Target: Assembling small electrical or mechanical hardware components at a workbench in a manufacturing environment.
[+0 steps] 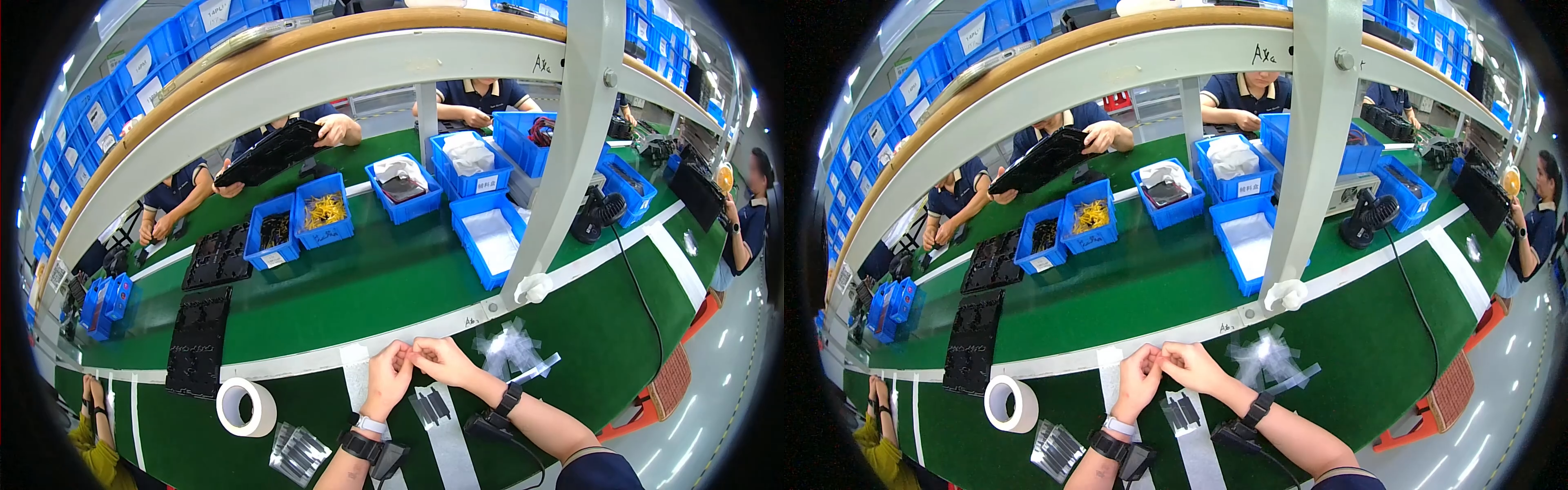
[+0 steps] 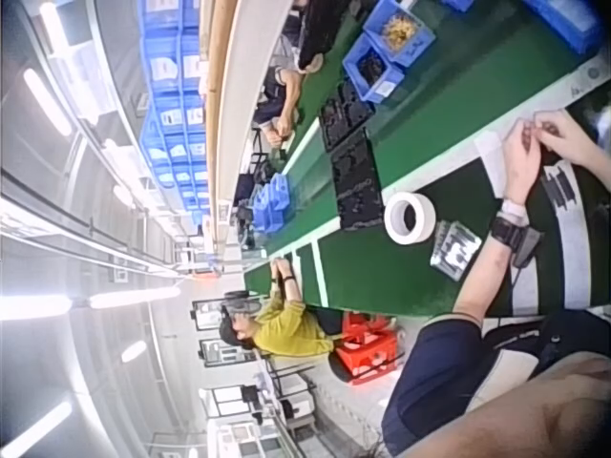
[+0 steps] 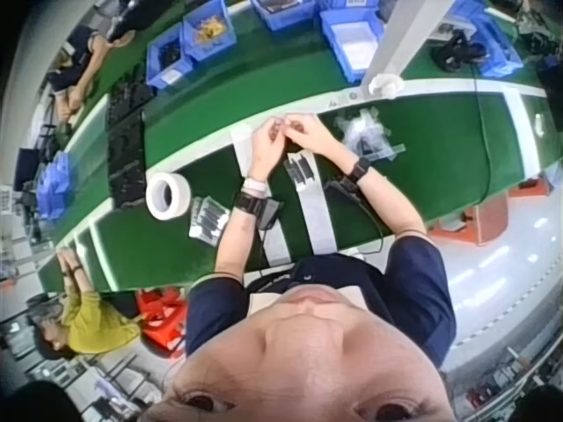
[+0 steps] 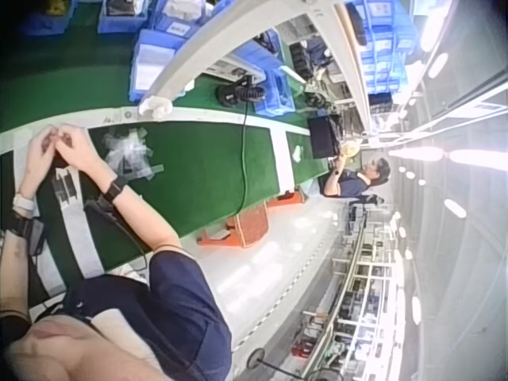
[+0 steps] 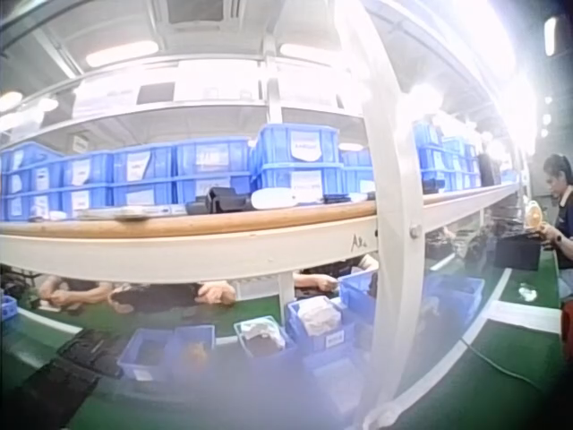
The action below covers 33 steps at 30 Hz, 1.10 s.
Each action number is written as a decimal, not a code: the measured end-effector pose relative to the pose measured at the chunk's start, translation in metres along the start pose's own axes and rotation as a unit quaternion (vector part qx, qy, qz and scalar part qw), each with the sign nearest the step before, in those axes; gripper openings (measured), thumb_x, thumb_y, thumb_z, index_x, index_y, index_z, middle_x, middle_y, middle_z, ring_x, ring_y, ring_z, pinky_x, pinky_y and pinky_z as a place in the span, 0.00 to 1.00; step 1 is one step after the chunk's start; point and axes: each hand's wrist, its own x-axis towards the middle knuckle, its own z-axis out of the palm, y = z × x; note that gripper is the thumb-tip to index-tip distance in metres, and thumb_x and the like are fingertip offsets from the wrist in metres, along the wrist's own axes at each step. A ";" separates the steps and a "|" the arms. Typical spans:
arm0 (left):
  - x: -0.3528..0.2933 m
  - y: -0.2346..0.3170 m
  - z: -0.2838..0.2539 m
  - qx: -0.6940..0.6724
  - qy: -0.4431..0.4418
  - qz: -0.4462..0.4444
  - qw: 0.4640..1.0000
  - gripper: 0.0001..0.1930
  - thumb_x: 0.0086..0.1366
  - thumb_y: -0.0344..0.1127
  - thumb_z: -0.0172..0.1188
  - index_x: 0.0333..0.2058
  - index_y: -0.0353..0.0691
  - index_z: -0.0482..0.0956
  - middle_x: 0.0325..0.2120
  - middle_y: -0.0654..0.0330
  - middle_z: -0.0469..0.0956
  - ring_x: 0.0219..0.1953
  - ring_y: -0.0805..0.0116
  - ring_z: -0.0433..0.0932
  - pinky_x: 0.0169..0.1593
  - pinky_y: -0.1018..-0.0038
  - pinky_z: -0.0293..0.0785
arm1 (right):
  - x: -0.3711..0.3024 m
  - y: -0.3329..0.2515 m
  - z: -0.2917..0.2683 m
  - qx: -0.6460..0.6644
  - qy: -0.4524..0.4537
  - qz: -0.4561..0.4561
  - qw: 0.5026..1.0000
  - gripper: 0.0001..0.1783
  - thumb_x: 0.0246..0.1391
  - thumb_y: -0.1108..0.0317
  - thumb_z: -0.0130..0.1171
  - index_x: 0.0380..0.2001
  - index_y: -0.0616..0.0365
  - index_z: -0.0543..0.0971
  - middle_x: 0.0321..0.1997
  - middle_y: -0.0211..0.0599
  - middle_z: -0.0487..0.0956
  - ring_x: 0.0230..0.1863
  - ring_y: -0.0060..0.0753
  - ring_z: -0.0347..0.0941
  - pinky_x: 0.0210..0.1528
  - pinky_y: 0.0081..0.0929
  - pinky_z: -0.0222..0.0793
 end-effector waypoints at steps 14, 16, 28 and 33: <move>-0.002 -0.001 0.000 0.002 0.003 0.000 1.000 0.02 0.55 0.25 0.49 0.25 0.33 0.70 0.15 0.68 0.69 0.18 0.87 0.65 0.20 0.88 0.59 | -0.001 0.000 0.002 0.007 -0.005 0.007 1.000 0.07 0.49 0.71 0.49 0.21 0.62 0.68 0.15 0.27 0.67 0.18 0.12 0.60 0.20 0.14 0.57; -0.001 -0.002 0.000 0.003 0.002 0.000 1.000 0.02 0.55 0.25 0.49 0.25 0.33 0.70 0.15 0.69 0.69 0.18 0.87 0.65 0.20 0.88 0.59 | -0.001 0.002 0.002 0.009 -0.003 0.004 1.000 0.07 0.49 0.71 0.49 0.21 0.62 0.68 0.15 0.26 0.66 0.18 0.12 0.60 0.20 0.14 0.57; 0.000 -0.003 0.000 0.003 0.003 0.005 1.000 0.03 0.55 0.25 0.49 0.25 0.33 0.70 0.15 0.68 0.70 0.19 0.87 0.65 0.21 0.88 0.60 | 0.000 0.000 0.000 0.010 -0.001 -0.003 1.000 0.08 0.49 0.70 0.49 0.20 0.62 0.67 0.14 0.24 0.65 0.18 0.11 0.57 0.19 0.13 0.54; -0.001 -0.001 0.000 0.002 -0.001 0.001 1.000 0.03 0.56 0.25 0.49 0.25 0.33 0.70 0.15 0.68 0.70 0.19 0.87 0.65 0.21 0.87 0.60 | -0.001 -0.002 0.003 0.027 0.014 -0.011 0.999 0.09 0.48 0.70 0.50 0.19 0.62 0.67 0.12 0.24 0.62 0.16 0.11 0.54 0.17 0.15 0.51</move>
